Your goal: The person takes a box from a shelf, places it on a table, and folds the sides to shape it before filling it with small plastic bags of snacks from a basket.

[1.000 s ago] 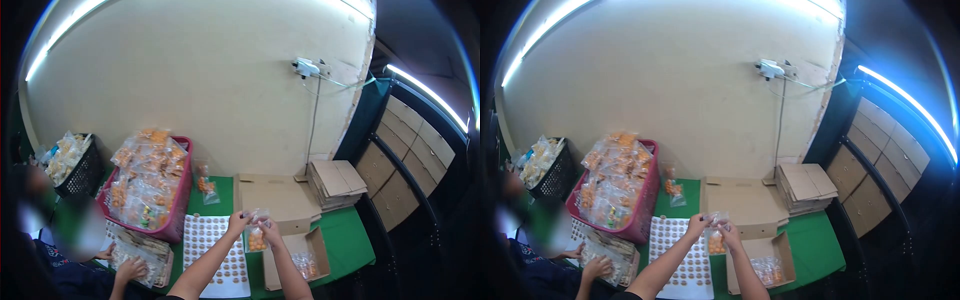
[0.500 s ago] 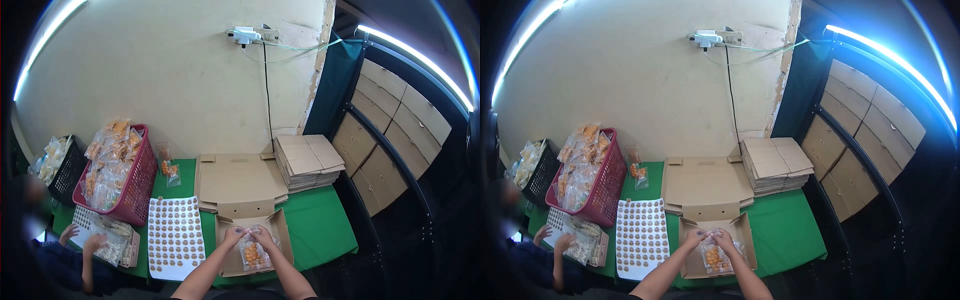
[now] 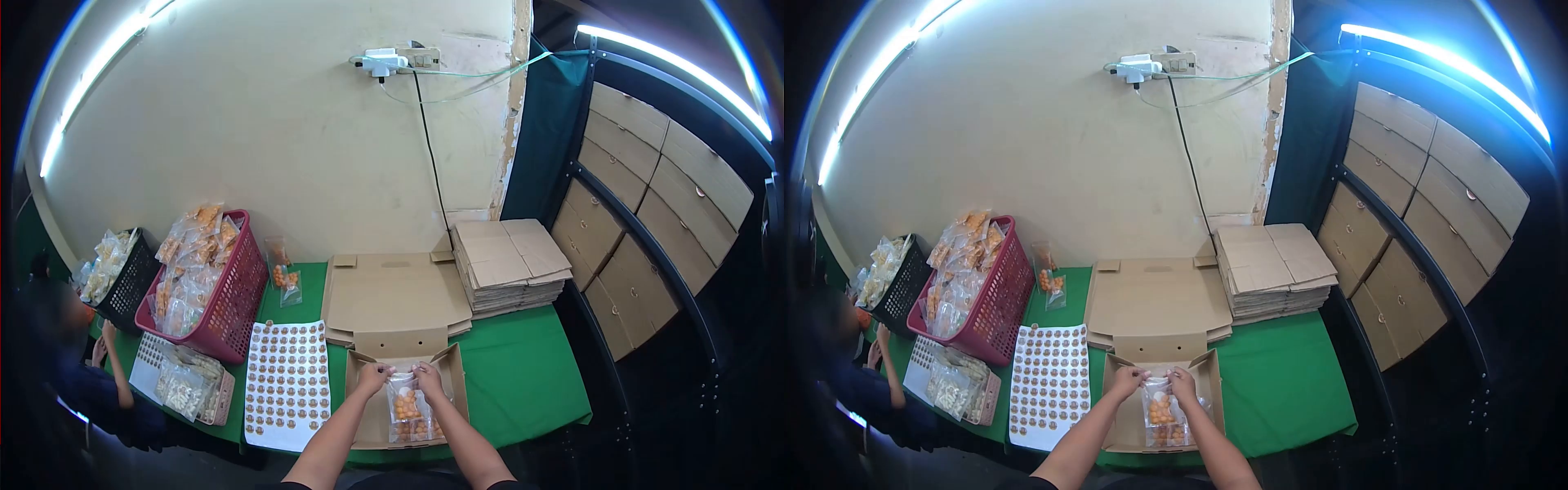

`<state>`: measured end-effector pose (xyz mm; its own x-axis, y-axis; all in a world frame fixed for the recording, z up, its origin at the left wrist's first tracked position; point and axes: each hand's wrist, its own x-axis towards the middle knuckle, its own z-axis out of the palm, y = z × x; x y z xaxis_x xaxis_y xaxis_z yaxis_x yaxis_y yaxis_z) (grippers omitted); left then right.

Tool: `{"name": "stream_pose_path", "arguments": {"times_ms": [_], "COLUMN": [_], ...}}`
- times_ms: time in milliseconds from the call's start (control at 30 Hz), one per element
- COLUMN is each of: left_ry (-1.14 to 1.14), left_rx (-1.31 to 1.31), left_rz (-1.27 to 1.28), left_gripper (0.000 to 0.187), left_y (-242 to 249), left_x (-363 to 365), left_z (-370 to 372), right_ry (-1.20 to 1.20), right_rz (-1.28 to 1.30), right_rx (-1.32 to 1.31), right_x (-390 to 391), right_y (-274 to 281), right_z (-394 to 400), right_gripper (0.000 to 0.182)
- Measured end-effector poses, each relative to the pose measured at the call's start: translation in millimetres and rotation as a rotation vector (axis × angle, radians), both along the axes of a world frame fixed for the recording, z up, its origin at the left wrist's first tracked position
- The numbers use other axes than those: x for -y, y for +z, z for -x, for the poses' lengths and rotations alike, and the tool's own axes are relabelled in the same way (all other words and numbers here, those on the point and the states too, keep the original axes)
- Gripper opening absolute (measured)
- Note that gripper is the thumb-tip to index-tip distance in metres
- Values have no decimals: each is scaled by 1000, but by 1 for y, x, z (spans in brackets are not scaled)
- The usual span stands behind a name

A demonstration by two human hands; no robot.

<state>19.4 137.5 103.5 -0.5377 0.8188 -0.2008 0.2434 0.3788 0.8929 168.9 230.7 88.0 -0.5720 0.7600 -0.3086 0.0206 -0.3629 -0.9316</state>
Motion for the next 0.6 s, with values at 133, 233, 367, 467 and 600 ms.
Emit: {"name": "stream_pose_path", "arguments": {"times_ms": [133,233,367,467,600], "left_ry": [117,175,43,213,367], "left_rx": [-171,113,780,154,303], "left_rz": [129,-45,-193,-241,-511], "left_gripper": [20,24,28,25,29], "left_y": [20,11,38,25,23], "left_x": [-12,-25,-26,-27,-34], "left_z": [0,-1,1,-2,-17], "right_ry": [-147,-170,74,55,-5], "right_rz": [-663,-1290,-552,-128,-218], "right_rx": [239,445,52,-169,-94], "right_x": [-10,1,-1,-9,-14], "right_y": [1,41,43,34,37], "right_z": [11,12,18,22,20], "right_gripper": [21,36,31,16,13]}}
